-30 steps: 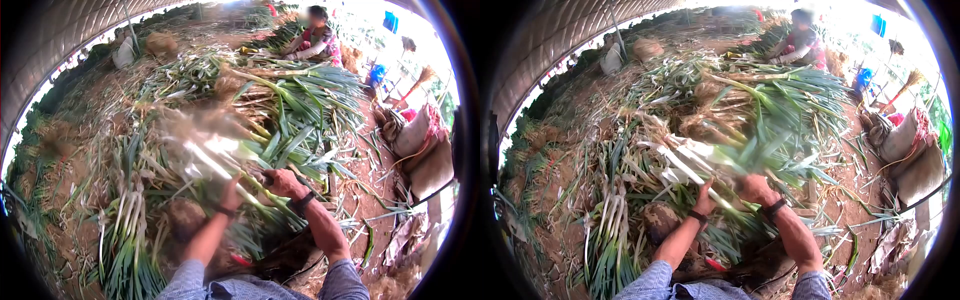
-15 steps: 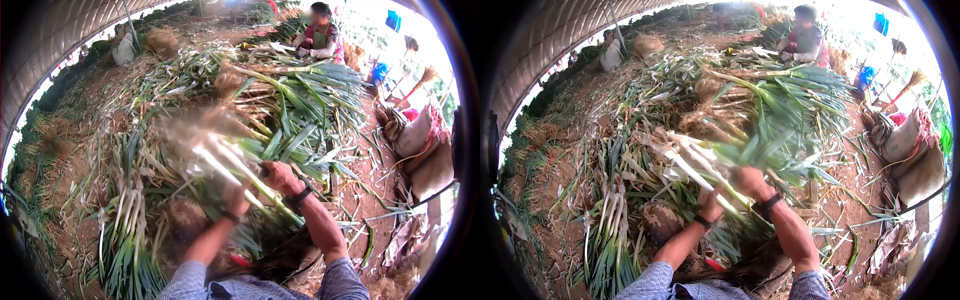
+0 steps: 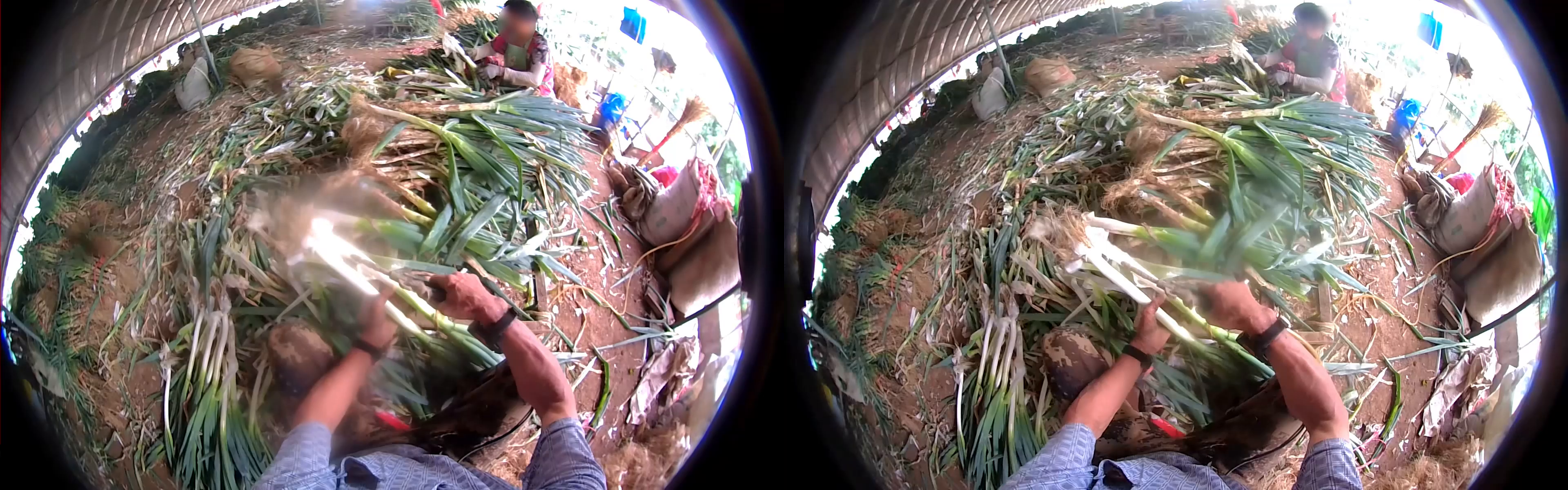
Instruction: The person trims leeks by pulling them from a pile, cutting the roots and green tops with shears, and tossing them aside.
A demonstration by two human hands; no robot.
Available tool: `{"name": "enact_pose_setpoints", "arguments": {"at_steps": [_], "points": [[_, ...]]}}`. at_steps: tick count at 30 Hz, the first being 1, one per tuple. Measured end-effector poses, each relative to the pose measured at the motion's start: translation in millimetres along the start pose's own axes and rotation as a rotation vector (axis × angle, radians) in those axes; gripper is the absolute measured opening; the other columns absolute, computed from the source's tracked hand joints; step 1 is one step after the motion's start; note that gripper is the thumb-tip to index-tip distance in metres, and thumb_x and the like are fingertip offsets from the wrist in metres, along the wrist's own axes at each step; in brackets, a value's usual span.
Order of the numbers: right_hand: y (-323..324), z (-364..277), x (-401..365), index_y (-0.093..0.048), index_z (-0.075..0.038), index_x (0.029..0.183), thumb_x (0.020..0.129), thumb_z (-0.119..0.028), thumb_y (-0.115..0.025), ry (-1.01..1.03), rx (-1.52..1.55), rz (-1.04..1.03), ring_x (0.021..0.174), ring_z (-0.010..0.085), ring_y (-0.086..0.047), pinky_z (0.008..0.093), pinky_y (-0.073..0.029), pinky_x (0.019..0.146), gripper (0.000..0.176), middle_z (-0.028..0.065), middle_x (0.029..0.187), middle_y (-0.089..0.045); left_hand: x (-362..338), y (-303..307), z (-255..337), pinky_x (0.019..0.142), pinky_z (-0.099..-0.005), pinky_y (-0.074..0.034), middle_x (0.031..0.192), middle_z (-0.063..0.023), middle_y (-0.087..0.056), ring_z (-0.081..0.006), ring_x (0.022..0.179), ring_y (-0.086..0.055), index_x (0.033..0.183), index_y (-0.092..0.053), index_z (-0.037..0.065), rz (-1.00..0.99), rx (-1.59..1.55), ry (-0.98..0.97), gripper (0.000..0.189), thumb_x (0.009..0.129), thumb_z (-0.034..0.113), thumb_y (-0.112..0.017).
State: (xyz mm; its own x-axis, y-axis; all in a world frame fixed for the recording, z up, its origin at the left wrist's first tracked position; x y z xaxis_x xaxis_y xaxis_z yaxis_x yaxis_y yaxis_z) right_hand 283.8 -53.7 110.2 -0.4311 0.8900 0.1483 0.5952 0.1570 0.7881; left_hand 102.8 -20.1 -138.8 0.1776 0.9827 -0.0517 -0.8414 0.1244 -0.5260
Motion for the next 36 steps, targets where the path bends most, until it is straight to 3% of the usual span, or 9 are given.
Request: {"name": "enact_pose_setpoints", "arguments": {"at_steps": [5, 9, 17, 19, 20, 25, 30, 32, 36], "points": [[-7, 18, -6, -0.071, -0.009, 0.109, 0.080, -0.026, -0.067, 0.078, -0.076, -0.129, 0.077, 0.0353, -0.068, 0.0451, -0.054, 0.069, 0.033, 0.0201, 0.086, -0.070, 1, -9, 30, 0.083, -0.0423, -0.054, 0.098, -0.0103, -0.067, -0.0270, 0.092, -0.065, 0.108, -0.061, 0.007, 0.109, -0.164, -0.004, 0.028, 0.094, 0.031, -0.055], [1, 36, -15, -0.070, -0.010, 0.111, 0.080, -0.028, -0.068, -0.199, -0.122, -0.251, 0.078, 0.0350, -0.067, 0.0419, -0.053, 0.073, 0.037, 0.0171, 0.088, -0.070, -6, -39, 103, 0.080, -0.0407, -0.054, 0.098, -0.0099, -0.067, -0.0252, 0.089, -0.065, 0.111, -0.060, 0.007, 0.292, -0.355, 0.097, 0.042, 0.094, 0.045, -0.056], [25, 61, -58, -0.068, -0.012, 0.119, 0.077, -0.034, -0.070, -0.329, -0.111, -0.373, 0.086, 0.0333, -0.067, 0.0423, -0.052, 0.079, 0.047, 0.0166, 0.094, -0.071, 50, 29, 160, 0.064, -0.0417, -0.053, 0.096, -0.0072, -0.068, -0.0231, 0.084, -0.067, 0.110, -0.063, 0.010, 0.449, -0.098, 0.051, 0.034, 0.088, 0.035, -0.071], [30, 55, -66, -0.070, -0.009, 0.110, 0.076, -0.032, -0.069, -0.354, -0.087, -0.385, 0.087, 0.0358, -0.066, 0.0446, -0.052, 0.080, 0.041, 0.0185, 0.094, -0.070, 56, 33, 180, 0.064, -0.0422, -0.054, 0.095, -0.0059, -0.067, -0.0218, 0.082, -0.067, 0.106, -0.065, 0.010, 0.410, -0.039, -0.042, 0.031, 0.085, 0.031, -0.076], [20, 72, -69, -0.069, -0.010, 0.118, 0.076, -0.034, -0.069, -0.316, -0.106, -0.402, 0.088, 0.0356, -0.066, 0.0435, -0.052, 0.080, 0.048, 0.0188, 0.096, -0.071, 61, 34, 189, 0.064, -0.0415, -0.054, 0.095, -0.0057, -0.067, -0.0213, 0.082, -0.066, 0.106, -0.065, 0.010, 0.426, -0.015, -0.056, 0.031, 0.084, 0.029, -0.077], [15, 63, -64, -0.069, -0.011, 0.117, 0.079, -0.033, -0.068, -0.313, -0.042, -0.386, 0.088, 0.0349, -0.067, 0.0436, -0.052, 0.080, 0.044, 0.0182, 0.095, -0.071, 51, 21, 221, 0.065, -0.0377, -0.056, 0.097, -0.0060, -0.068, -0.0199, 0.080, -0.066, 0.108, -0.066, 0.007, 0.456, 0.034, -0.065, 0.033, 0.084, 0.025, -0.078], [-2, 62, -49, -0.070, -0.014, 0.116, 0.083, -0.028, -0.064, -0.245, -0.066, -0.256, 0.082, 0.0347, -0.067, 0.0439, -0.052, 0.075, 0.036, 0.0178, 0.092, -0.070, 60, 32, 202, 0.070, -0.0356, -0.056, 0.096, -0.0048, -0.067, -0.0198, 0.085, -0.067, 0.116, -0.063, 0.007, 0.225, 0.045, -0.038, 0.041, 0.091, 0.039, -0.069], [-5, 55, -42, -0.071, -0.018, 0.111, 0.081, -0.025, -0.064, -0.245, -0.051, -0.206, 0.083, 0.0357, -0.067, 0.0450, -0.053, 0.075, 0.032, 0.0150, 0.091, -0.071, 64, 29, 201, 0.071, -0.0363, -0.056, 0.098, -0.0046, -0.067, -0.0193, 0.088, -0.066, 0.117, -0.063, 0.009, 0.254, 0.063, -0.022, 0.041, 0.092, 0.041, -0.068], [-16, 49, -26, -0.070, -0.011, 0.105, 0.087, -0.031, -0.063, -0.147, -0.126, -0.103, 0.082, 0.0367, -0.068, 0.0455, -0.053, 0.072, 0.027, 0.0166, 0.088, -0.071, 59, 31, 205, 0.072, -0.0400, -0.056, 0.103, -0.0043, -0.068, -0.0199, 0.092, -0.066, 0.119, -0.062, 0.011, 0.181, 0.086, -0.008, 0.047, 0.093, 0.050, -0.063]]}}
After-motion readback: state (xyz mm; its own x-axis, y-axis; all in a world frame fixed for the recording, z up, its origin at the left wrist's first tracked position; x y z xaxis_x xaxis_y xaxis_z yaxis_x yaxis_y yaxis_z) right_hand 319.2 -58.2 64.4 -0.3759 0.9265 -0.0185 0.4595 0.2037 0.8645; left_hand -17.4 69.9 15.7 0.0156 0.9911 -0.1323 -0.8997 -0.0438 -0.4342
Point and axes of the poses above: each hand's wrist, its own x-axis towards the middle knuckle, its own y-axis out of the back of the hand, z = x × y, the point moved 3 cm from there along x, towards the middle knuckle
